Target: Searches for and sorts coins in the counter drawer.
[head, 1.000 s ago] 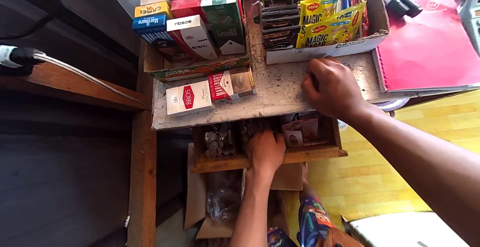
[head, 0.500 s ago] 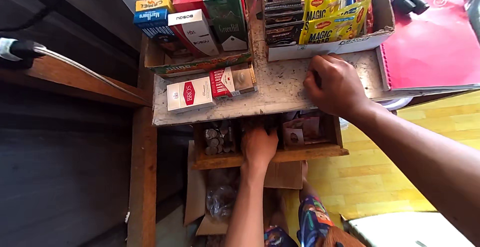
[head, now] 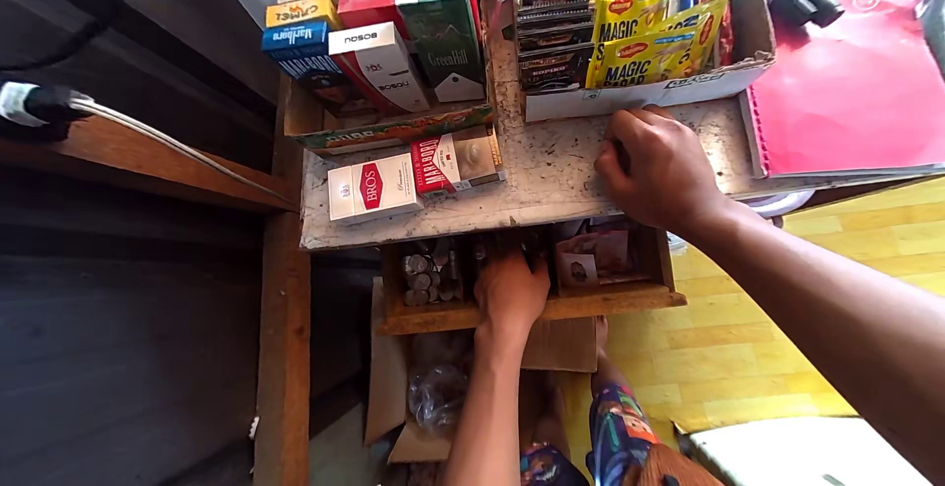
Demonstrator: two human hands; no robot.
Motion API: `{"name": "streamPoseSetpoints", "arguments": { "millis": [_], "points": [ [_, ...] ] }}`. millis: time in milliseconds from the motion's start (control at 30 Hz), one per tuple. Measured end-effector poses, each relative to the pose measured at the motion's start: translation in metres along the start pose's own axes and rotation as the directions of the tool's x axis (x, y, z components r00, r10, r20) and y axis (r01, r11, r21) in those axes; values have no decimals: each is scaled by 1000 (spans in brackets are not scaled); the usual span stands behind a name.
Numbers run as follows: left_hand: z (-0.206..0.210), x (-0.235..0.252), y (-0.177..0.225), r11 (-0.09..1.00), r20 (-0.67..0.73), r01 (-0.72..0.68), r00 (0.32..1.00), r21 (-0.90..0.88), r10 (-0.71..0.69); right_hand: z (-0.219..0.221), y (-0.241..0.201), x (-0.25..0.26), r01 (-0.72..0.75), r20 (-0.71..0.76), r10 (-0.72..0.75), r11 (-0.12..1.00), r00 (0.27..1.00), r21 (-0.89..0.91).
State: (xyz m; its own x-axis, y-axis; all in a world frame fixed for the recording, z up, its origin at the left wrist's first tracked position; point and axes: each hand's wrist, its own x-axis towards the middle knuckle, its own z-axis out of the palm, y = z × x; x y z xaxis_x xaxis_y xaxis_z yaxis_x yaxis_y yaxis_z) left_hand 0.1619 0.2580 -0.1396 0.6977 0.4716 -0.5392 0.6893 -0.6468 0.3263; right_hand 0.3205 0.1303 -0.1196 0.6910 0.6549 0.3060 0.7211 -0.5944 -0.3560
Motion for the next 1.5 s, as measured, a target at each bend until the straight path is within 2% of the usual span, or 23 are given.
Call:
{"name": "streamPoseSetpoints", "arguments": {
  "millis": [167,367,500,567,633,667,700,733,767,800,833,867,933,1033,1100,1200,1400,1500],
  "points": [
    [1,14,-5,1000,-67,28,997,-13,-28,0,0,0,-5,-1,5,1000,1000,1],
    [-7,25,-7,993,-122,-45,991,106,58,-1,0,1,4,4,-4,1000,1000,17],
    [-13,3,-18,994,-125,-106,987,-9,104,1,0,-1,3,-9,-3,1000,1000,13],
    [-10,-22,-30,967,-256,-235,945,-94,205,1,1,0,3,-12,-3,1000,1000,8],
    [10,-51,-53,887,-517,-438,798,-144,310,2,2,-1,6,-17,-6,1000,1000,2],
    [22,-65,-63,846,-596,-487,752,-218,280,1,1,-1,7,-19,-7,1000,1000,1],
    [35,-78,-71,807,-597,-479,775,-345,204,1,1,-1,6,-19,-6,1000,1000,1],
    [47,-90,-77,741,-516,-404,852,-537,91,1,0,-1,7,-20,-7,1000,1000,1],
    [58,-99,-81,613,-355,-257,934,-747,-40,1,0,-1,11,-20,-11,1000,1000,2],
    [67,-101,-84,421,-157,-81,976,-904,-149,2,0,-1,13,-21,-13,1000,1000,1],
    [75,-98,-87,199,22,62,980,-978,-200,2,0,-1,18,-26,-18,1000,1000,-1],
    [82,-94,-89,1,144,147,970,-989,-193,3,1,0,22,-32,-23,1000,999,-5],
    [93,-83,-90,-271,223,184,967,-945,-122,3,2,0,28,-33,-28,1000,999,-7],
    [100,-62,-81,-526,192,110,976,-843,-104,3,2,-1,25,-36,-25,1000,999,-9],
    [99,-52,-73,-593,198,90,973,-800,-118,3,2,0,21,-43,-22,1000,999,-13],
    [102,-49,-69,-614,191,49,967,-787,-167,4,3,-1,22,-48,-23,1000,999,-21],
    [85,-50,-56,-500,161,5,949,-866,-270,6,2,-2,11,-55,-13,999,998,-40],
    [78,-53,-49,-501,186,10,935,-866,-303,5,2,-2,5,-54,-8,999,999,-46]
  ]
}}
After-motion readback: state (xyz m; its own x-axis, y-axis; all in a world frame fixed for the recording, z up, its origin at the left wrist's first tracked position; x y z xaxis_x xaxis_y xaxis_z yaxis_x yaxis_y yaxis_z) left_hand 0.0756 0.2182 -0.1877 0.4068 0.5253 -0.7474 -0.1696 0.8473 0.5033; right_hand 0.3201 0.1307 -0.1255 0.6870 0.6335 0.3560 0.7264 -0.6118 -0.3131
